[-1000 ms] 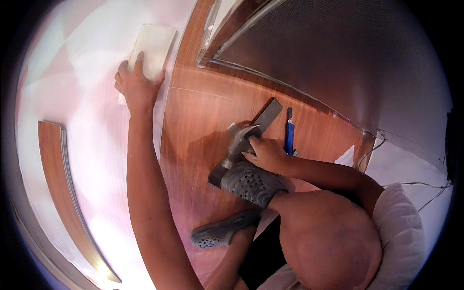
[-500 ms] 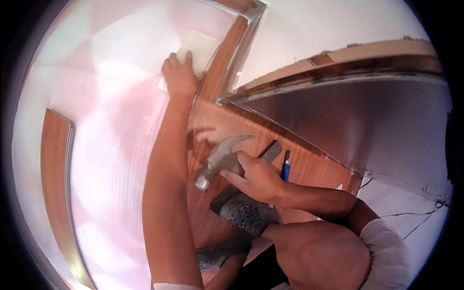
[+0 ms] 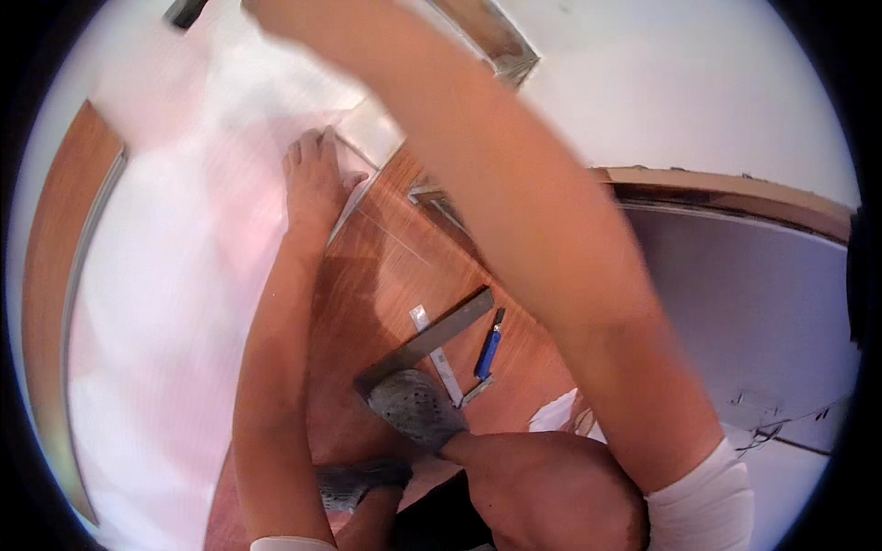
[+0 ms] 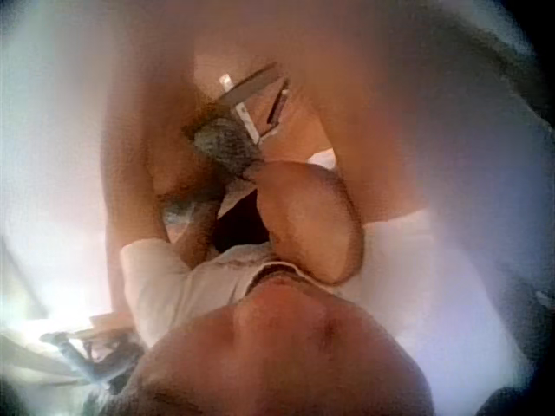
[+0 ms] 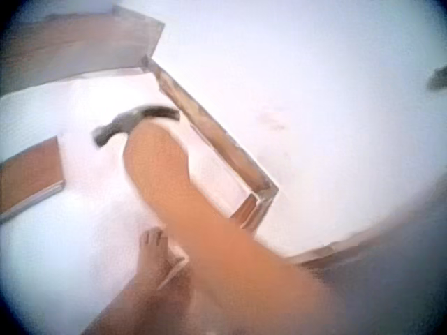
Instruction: The person marks a wood floor plank with a pencil, fits it against a door frame, and uses a hammer to tap it into place.
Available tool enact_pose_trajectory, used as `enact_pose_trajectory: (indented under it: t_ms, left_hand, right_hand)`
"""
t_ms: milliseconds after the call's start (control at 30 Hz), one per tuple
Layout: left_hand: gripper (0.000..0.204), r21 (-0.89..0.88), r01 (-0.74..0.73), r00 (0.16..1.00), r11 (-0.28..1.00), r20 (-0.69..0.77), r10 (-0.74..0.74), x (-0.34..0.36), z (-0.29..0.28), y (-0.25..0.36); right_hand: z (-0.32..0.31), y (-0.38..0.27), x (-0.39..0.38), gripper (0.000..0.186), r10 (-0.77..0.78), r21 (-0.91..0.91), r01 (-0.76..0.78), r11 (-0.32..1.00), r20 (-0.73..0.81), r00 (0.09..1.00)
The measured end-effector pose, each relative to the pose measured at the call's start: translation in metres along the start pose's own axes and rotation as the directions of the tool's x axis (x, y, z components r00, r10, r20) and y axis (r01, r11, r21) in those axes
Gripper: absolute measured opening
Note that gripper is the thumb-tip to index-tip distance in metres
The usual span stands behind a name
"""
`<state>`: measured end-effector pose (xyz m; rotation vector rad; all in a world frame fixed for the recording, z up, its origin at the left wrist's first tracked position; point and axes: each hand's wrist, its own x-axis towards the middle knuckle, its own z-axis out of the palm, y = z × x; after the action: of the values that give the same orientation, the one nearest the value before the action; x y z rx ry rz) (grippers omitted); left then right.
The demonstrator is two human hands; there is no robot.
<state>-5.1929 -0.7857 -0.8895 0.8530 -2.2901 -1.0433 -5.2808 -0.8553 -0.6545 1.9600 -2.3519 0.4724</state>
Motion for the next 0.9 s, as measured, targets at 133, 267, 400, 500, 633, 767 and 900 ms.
enact_pose_trajectory:
  t_ms: [133, 267, 400, 500, 633, 767, 900]
  left_hand:
    - [0.070, 0.132, -0.086, 0.992, 0.988, -0.086, 0.098, 0.019, 0.030, 0.014]
    - [0.058, 0.096, -0.064, 0.996, 0.993, -0.063, 0.070, 0.044, 0.030, 0.008]
    - [0.053, 0.110, -0.097, 0.995, 0.989, -0.017, 0.099, 0.070, 0.040, -0.001]
    - [0.049, 0.186, -0.066, 0.997, 0.980, -0.031, 0.073, 0.077, 0.048, 0.009]
    - [0.059, 0.236, -0.064, 0.998, 0.970, 0.025, 0.060, 0.080, 0.047, 0.018]
    - [0.060, 0.235, -0.079, 0.997, 0.969, 0.025, 0.075, 0.080, 0.049, 0.014]
    - [0.060, 0.255, -0.074, 0.997, 0.964, -0.003, 0.077, 0.078, 0.046, 0.013]
  right_hand:
    - [0.033, 0.091, 0.056, 0.022, -0.123, -0.477, 0.262, 0.839, 0.303, 0.945]
    - [0.056, 0.163, 0.090, 0.021, -0.156, -0.662, 0.571, 0.486, 0.577, 0.802]
    - [0.081, 0.231, 0.090, 0.022, -0.114, -0.640, 0.666, 0.383, 0.682, 0.722]
    - [0.079, 0.268, 0.081, 0.023, 0.051, -0.644, 0.580, 0.498, 0.690, 0.722]
    - [0.064, 0.263, 0.076, 0.024, 0.087, -0.614, 0.613, 0.497, 0.738, 0.669]
    - [0.071, 0.265, 0.065, 0.025, 0.090, -0.538, 0.686, 0.490, 0.814, 0.574]
    - [0.081, 0.265, 0.075, 0.023, 0.034, -0.506, 0.727, 0.464, 0.830, 0.557]
